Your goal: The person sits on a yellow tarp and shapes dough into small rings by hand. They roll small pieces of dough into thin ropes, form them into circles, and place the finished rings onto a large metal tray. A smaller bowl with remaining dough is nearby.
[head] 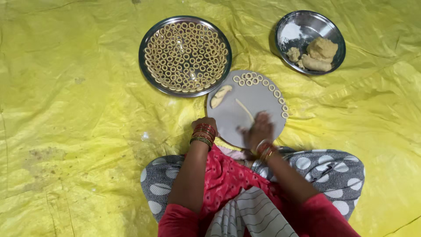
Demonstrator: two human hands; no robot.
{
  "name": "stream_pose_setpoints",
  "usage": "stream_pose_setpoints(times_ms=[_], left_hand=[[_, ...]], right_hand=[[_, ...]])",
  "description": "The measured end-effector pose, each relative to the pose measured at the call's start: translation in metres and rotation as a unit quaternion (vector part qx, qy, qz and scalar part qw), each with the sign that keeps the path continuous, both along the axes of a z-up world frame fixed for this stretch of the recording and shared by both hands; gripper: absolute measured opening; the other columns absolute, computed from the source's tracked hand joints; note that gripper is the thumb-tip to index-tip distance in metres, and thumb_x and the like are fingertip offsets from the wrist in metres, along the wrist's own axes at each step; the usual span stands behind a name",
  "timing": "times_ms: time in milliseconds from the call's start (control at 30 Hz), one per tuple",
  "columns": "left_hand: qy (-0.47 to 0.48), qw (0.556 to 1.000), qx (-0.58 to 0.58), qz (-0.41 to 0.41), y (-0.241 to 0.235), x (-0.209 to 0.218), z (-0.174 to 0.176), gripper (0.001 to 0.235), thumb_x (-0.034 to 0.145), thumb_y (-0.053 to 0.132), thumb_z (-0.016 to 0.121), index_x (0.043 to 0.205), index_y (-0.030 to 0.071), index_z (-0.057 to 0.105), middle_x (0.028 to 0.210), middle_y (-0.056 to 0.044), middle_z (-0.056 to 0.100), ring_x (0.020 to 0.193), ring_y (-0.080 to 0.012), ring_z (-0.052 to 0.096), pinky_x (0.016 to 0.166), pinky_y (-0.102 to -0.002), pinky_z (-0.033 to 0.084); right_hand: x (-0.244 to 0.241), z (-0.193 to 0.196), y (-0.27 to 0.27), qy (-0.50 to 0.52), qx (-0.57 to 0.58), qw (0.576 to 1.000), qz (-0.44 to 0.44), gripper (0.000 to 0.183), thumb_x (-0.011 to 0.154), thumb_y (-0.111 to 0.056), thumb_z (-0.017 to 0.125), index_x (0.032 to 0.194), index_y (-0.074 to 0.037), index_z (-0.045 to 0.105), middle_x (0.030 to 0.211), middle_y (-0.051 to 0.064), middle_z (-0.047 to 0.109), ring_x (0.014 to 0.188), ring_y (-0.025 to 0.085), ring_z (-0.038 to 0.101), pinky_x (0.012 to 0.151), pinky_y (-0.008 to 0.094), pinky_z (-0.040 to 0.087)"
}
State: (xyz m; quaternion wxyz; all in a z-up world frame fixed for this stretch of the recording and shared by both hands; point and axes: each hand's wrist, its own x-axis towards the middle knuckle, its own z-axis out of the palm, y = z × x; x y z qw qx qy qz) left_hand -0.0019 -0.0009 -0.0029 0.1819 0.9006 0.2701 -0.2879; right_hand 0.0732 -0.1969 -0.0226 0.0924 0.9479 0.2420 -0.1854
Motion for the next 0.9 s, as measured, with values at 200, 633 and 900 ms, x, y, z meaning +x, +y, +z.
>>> stream_pose_setpoints(times_ms=[200,633,900], left_hand=[[0.006,1.0,-0.013,0.004,0.002,0.002,0.0,0.049,0.081,0.048,0.084,0.118,0.016,0.075,0.122,-0.007,0.073,0.114,-0.0273,0.07,0.095,-0.043,0.056],[0.008,1.0,-0.015,0.012,-0.009,0.005,0.005,0.073,0.082,0.045,0.087,0.139,0.013,0.053,0.136,-0.009,0.065,0.12,-0.03,0.066,0.097,-0.046,0.055],[0.019,1.0,-0.007,0.015,-0.021,0.0,0.006,0.06,0.093,0.012,0.069,0.146,0.021,0.042,0.149,-0.006,0.052,0.123,-0.03,0.064,0.082,-0.051,0.064]], right_hand=[[-0.031,-0.02,0.003,0.035,0.043,0.996,0.066,0.106,0.095,-0.073,0.032,0.159,0.003,-0.005,0.169,0.023,-0.006,0.156,0.034,-0.008,0.123,0.054,0.002],[-0.025,0.011,0.007,0.08,0.037,0.996,0.029,0.101,0.096,-0.073,0.022,0.159,-0.001,-0.012,0.17,0.018,-0.015,0.156,0.031,-0.014,0.123,0.052,-0.002],[0.115,-0.05,-0.061,-0.07,0.189,0.979,0.007,0.059,0.096,-0.055,0.059,0.137,-0.014,0.057,0.155,0.014,0.044,0.15,0.04,0.029,0.124,0.055,0.027]])
